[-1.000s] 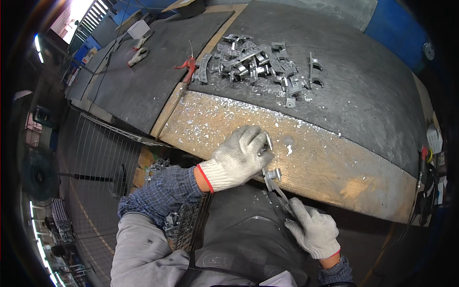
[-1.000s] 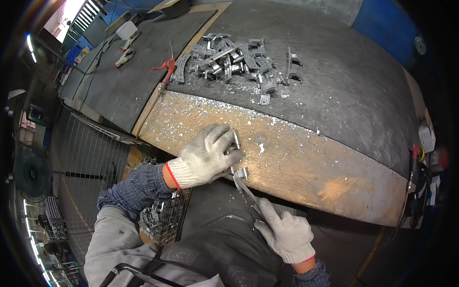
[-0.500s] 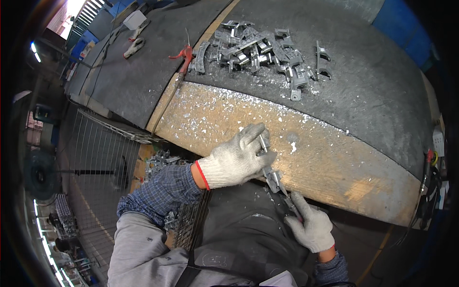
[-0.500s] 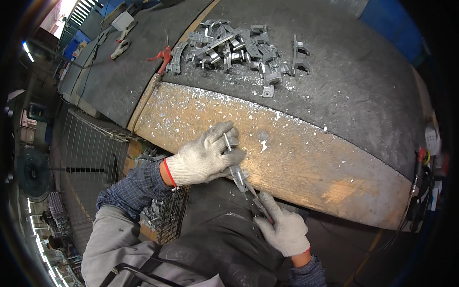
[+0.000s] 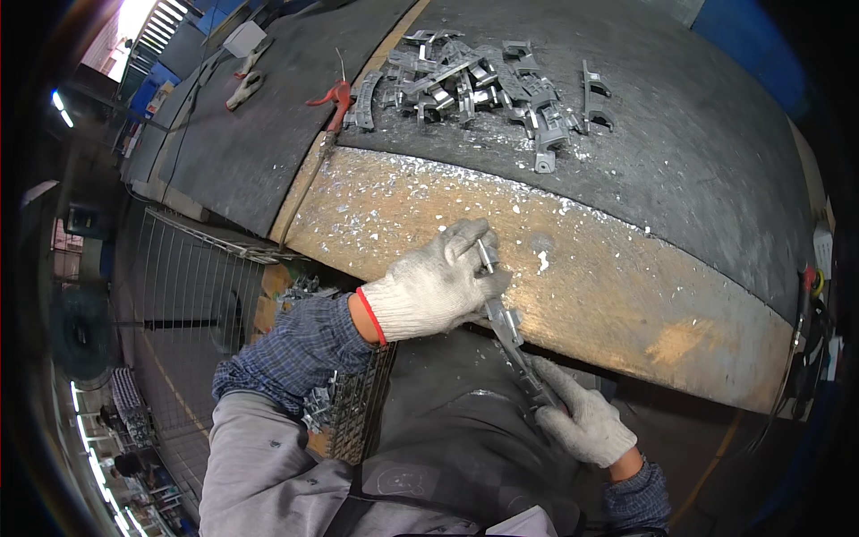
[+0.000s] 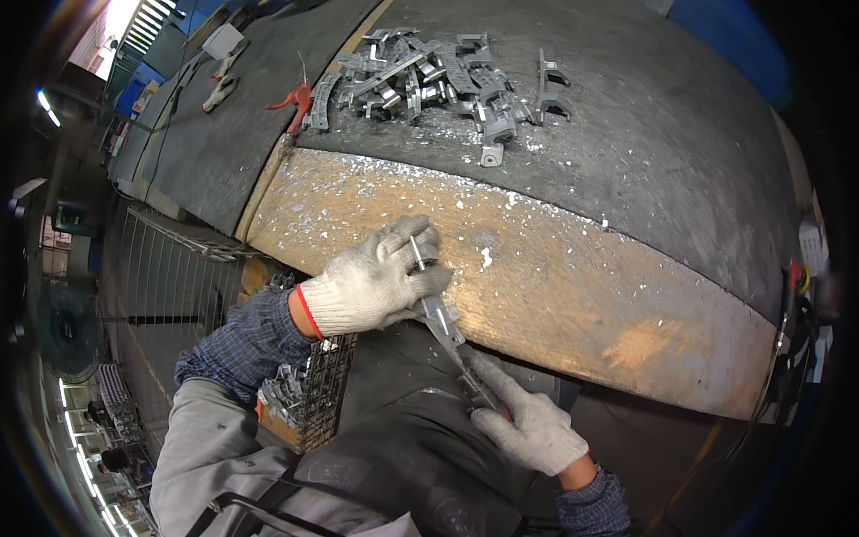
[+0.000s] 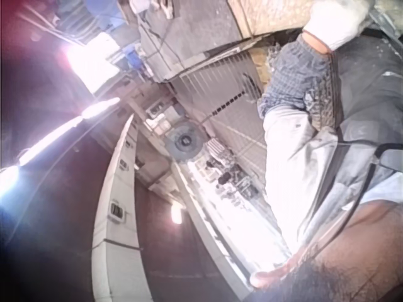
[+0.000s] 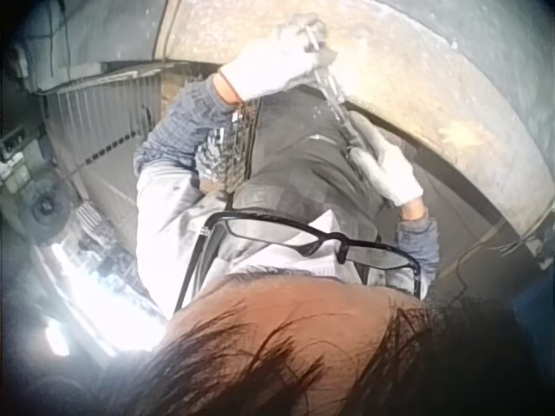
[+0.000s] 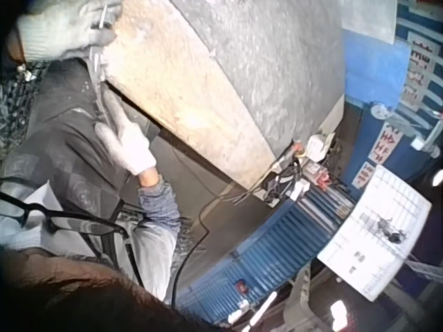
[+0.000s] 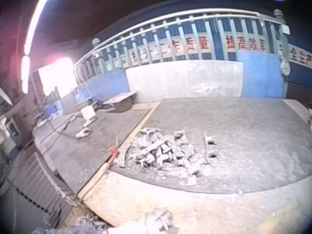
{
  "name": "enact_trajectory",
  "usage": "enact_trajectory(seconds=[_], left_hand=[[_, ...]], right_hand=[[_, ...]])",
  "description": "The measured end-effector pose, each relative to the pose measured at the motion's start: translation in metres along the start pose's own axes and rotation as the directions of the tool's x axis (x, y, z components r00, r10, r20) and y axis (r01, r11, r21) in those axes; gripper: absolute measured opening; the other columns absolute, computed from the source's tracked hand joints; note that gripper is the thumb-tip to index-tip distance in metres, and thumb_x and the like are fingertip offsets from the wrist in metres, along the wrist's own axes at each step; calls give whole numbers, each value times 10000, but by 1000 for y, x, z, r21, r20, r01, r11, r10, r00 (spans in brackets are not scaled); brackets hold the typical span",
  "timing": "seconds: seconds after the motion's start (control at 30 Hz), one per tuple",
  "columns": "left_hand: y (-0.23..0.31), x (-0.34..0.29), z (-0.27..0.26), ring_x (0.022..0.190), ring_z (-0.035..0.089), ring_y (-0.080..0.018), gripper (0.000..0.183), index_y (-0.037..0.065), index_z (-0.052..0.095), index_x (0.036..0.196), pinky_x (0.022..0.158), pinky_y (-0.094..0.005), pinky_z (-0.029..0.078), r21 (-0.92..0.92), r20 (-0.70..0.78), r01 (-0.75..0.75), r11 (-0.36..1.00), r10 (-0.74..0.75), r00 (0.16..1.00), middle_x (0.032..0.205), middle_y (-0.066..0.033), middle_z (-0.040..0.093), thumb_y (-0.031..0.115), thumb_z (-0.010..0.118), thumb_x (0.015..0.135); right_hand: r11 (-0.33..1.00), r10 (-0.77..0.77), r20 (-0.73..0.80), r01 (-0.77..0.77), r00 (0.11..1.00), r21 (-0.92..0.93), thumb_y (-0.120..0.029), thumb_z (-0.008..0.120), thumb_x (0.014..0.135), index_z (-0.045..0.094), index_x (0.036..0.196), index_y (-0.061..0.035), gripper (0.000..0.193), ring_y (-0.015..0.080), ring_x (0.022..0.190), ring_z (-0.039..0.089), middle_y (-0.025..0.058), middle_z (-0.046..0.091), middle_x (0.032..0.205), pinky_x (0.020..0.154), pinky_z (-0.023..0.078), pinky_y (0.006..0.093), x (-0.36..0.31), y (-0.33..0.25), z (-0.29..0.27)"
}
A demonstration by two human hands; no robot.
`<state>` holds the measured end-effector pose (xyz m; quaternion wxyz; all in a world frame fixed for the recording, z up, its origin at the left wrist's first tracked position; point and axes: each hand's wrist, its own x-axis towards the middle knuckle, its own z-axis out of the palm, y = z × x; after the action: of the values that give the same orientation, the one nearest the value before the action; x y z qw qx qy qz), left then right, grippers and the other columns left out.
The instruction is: The person deburrs metal parts by filing and scraping their edges with a handheld pneumatic tool, turning the parts over to work on different sides.
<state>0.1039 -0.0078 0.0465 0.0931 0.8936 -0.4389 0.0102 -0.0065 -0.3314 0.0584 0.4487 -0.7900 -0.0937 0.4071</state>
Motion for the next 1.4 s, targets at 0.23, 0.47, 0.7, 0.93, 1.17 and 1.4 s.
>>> enact_trajectory(seconds=[0.23,0.47,0.7,0.93,1.17,1.4], left_hand=[[3,2,-3,1411,546,-430,529,159,654,1296,1046,-557,613,-8,-28,16,1000,-16,999,1348,-143,542,312,887,846],[2,3,-3,1440,532,-442,548,168,653,1316,1052,-575,610,-14,-5,17,1000,-17,1000,1370,-143,539,320,884,843],[2,1,-2,1463,514,-447,556,172,654,1313,1028,-581,621,0,25,40,999,-40,999,1392,-143,530,313,888,829],[4,1,-3,1462,515,-460,597,170,646,1325,1026,-583,623,-5,24,41,999,-41,999,1406,-148,533,288,903,799],[2,0,1,1462,521,-462,620,177,644,1346,1040,-585,618,-28,-11,39,999,-40,999,1413,-151,539,285,907,795],[3,2,-3,1453,522,-428,600,164,651,1316,1036,-557,619,7,-4,38,999,-38,999,1384,-143,544,306,905,792]], right_hand=[[991,132,11,-133,991,5,-436,708,993,414,1722,-236,811,499,1136,759,237,801,1233,1080,574,528,-10,0,2],[995,75,-2,-75,997,-58,-443,722,997,402,1728,-214,830,481,1045,782,231,817,1101,1009,607,514,-9,0,4],[995,35,-28,-37,999,-95,-458,733,998,433,1712,-204,816,470,1005,791,232,819,1051,962,624,510,-10,3,6],[999,6,-35,-7,999,-33,-410,714,1010,428,1713,-174,795,474,1066,787,241,812,1161,998,614,502,-6,20,8],[825,113,173,-189,978,533,-233,683,1023,422,1699,-29,752,170,792,732,87,762,931,736,599,354,3,20,14],[883,110,137,-160,984,442,-229,701,1009,431,1711,-101,763,208,749,742,84,736,864,737,602,373,-3,16,14]])
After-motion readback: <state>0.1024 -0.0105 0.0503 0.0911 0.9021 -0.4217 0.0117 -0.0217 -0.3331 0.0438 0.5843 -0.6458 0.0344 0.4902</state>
